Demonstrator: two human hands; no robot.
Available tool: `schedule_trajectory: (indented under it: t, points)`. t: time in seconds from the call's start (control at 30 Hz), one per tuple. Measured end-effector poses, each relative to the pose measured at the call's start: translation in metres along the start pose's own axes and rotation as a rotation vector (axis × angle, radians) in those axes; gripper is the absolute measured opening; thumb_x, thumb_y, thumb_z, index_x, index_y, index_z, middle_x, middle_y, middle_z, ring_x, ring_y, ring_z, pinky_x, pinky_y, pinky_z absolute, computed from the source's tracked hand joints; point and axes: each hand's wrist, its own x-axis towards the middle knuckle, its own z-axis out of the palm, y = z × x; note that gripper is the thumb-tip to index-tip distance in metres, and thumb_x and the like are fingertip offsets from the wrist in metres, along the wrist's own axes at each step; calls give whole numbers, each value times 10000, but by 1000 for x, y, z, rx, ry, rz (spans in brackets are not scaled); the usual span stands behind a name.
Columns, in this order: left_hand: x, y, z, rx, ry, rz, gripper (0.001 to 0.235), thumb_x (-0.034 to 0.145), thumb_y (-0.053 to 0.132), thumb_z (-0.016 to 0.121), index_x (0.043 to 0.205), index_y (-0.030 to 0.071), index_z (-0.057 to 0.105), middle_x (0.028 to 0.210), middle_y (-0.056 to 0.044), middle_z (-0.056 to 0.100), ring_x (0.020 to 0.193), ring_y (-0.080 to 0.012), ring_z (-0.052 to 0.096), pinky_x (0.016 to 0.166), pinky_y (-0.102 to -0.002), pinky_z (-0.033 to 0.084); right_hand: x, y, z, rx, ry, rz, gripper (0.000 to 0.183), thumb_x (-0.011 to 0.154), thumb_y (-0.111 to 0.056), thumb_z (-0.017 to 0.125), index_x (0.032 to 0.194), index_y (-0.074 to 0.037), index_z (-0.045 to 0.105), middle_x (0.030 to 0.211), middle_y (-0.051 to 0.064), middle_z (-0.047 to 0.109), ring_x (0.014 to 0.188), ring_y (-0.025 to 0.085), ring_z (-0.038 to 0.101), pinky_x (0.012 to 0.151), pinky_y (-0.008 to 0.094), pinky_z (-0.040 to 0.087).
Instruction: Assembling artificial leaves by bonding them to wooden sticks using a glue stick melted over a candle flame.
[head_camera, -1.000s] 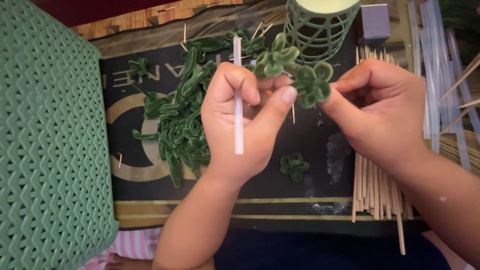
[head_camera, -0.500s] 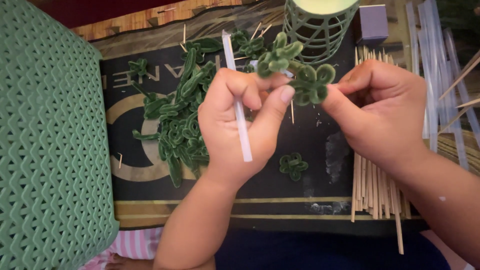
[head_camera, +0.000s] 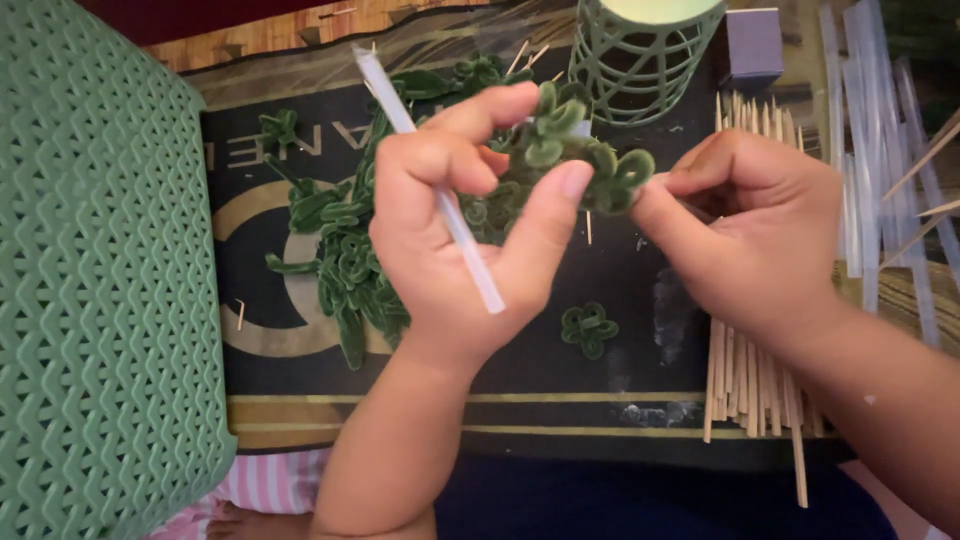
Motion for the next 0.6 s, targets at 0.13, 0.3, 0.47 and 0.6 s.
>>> schedule_trajectory:
  t: [0.13, 0.3, 0.47, 0.6]
  points:
    - [2, 3, 5, 31, 42, 45, 414, 887, -97, 745, 977, 69, 377, 1157, -165, 680, 1028, -240, 697, 934, -322, 587, -1, 0, 5, -20, -11, -21, 229, 969, 83, 765, 844, 41, 578, 804, 84, 604, 622, 94, 464, 577, 199, 379]
    - [4, 4, 4, 38, 52, 10, 390, 877, -141, 702, 931, 62, 373, 1081, -192, 692, 1032, -256, 725, 900, -324, 596, 0, -3, 7, -71, -12, -43, 211, 978, 85, 787, 871, 58, 606, 828, 97, 624, 652, 106, 484, 590, 207, 393]
    - [5, 5, 2, 78, 38, 13, 397, 863, -165, 706, 927, 58, 383, 1081, -183, 707, 1016, -239, 730, 864, -308, 601, 0, -3, 8, -36, -19, -20, 223, 994, 78, 783, 868, 58, 600, 826, 89, 613, 644, 94, 467, 582, 199, 383]
    - [5, 5, -1, 80, -8, -7, 372, 846, -182, 657, 929, 62, 389, 1114, -165, 718, 1058, -237, 732, 886, -299, 585, 0, 0, 8, -42, -23, -18, 217, 992, 77, 792, 866, 59, 616, 830, 95, 622, 638, 97, 470, 584, 198, 384]
